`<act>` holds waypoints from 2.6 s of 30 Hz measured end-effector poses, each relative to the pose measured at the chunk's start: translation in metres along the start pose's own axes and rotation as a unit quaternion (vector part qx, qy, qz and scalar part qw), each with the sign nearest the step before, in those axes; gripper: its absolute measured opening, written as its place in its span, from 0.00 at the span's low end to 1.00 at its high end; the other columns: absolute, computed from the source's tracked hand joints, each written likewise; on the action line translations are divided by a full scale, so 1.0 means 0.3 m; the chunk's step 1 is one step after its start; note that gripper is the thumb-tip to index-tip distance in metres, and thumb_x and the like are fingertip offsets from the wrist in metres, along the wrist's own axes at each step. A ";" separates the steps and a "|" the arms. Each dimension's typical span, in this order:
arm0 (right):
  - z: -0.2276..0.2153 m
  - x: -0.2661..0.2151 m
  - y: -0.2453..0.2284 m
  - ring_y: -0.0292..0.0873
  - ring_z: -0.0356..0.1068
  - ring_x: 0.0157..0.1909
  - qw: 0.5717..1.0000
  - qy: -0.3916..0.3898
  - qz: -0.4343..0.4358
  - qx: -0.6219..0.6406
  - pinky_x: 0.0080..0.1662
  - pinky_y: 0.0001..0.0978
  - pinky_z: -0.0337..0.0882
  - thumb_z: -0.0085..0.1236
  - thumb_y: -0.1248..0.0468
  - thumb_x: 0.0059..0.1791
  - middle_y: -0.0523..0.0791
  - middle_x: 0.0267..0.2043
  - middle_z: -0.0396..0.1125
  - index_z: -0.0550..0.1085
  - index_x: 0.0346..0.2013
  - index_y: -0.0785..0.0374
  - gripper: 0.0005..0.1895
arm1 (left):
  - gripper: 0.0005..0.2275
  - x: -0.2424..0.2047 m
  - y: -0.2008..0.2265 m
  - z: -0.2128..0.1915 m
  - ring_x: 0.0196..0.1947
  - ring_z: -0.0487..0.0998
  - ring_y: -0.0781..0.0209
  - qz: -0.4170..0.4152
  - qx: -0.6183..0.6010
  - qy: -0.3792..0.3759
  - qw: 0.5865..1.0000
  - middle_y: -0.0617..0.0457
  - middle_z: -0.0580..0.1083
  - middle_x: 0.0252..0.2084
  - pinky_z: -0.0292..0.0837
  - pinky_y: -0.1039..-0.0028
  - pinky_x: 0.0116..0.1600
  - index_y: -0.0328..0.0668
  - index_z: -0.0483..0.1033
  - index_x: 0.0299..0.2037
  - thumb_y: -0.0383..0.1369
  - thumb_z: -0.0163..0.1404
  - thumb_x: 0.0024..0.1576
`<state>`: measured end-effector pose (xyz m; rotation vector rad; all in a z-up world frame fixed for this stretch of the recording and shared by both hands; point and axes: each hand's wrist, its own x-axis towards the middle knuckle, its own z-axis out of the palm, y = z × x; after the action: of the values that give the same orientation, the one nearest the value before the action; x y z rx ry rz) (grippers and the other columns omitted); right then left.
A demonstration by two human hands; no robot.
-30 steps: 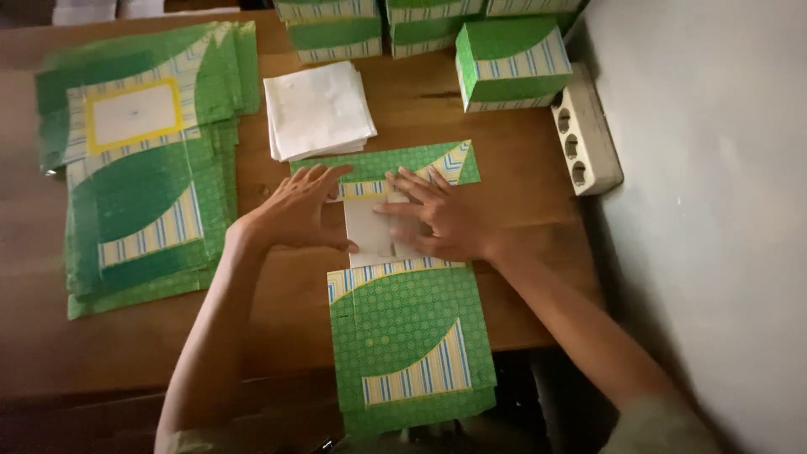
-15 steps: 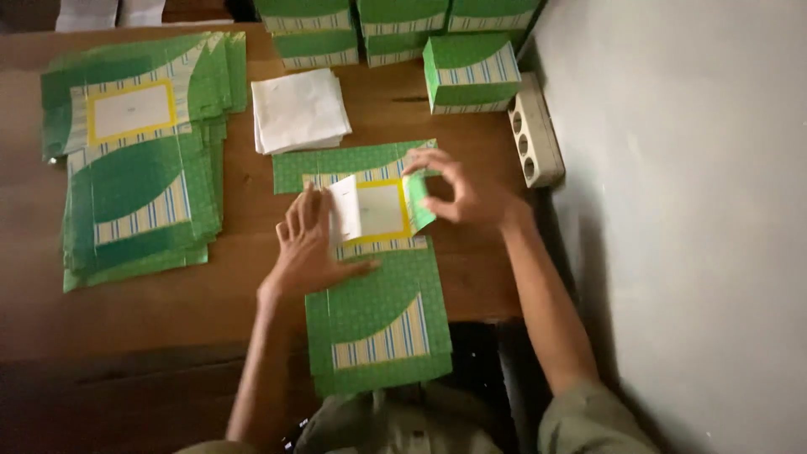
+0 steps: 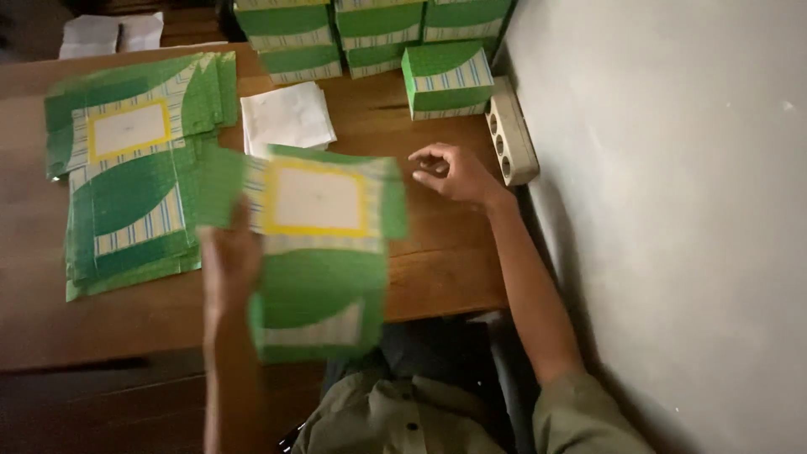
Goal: The person assembles a small cardboard box by folding the pre-cut flaps and tucking them into slots to form the sides and base. The person repeats this process with multiple identical boxes on a wooden table.
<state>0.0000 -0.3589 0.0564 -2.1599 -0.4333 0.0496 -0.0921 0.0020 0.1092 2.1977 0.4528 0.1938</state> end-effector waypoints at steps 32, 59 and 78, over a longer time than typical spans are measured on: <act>0.060 0.053 0.096 0.30 0.62 0.24 0.983 0.094 0.068 0.140 0.25 0.19 0.64 0.62 0.67 0.49 0.38 0.23 0.64 0.76 0.35 0.64 0.04 | 0.26 -0.072 0.020 0.290 0.54 0.77 0.36 0.238 -0.097 -0.448 0.856 0.38 0.74 0.56 0.75 0.51 0.54 0.42 0.65 0.64 0.43 0.54 0.59; 0.135 0.122 0.174 0.33 0.58 0.19 0.976 0.211 0.030 0.051 0.25 0.24 0.60 0.60 0.66 0.41 0.41 0.15 0.62 0.77 0.25 0.59 0.00 | 0.42 0.319 0.093 0.519 0.56 0.67 0.41 0.352 0.301 -0.241 0.853 0.41 0.66 0.53 0.64 0.52 0.56 0.43 0.64 0.56 0.49 0.72 0.33; 0.079 0.107 0.181 0.36 0.64 0.26 0.958 0.268 0.056 0.080 0.30 0.30 0.67 0.58 0.64 0.44 0.45 0.21 0.66 0.78 0.34 0.64 0.08 | 0.19 0.290 0.078 0.530 0.54 0.70 0.44 0.503 0.140 -0.030 0.852 0.44 0.69 0.52 0.65 0.57 0.53 0.41 0.72 0.55 0.34 0.62 0.55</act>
<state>0.0413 -0.3587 0.0032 -1.9356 0.0086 -0.4167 0.0406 -0.0936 0.0276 2.5151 -0.8078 0.6413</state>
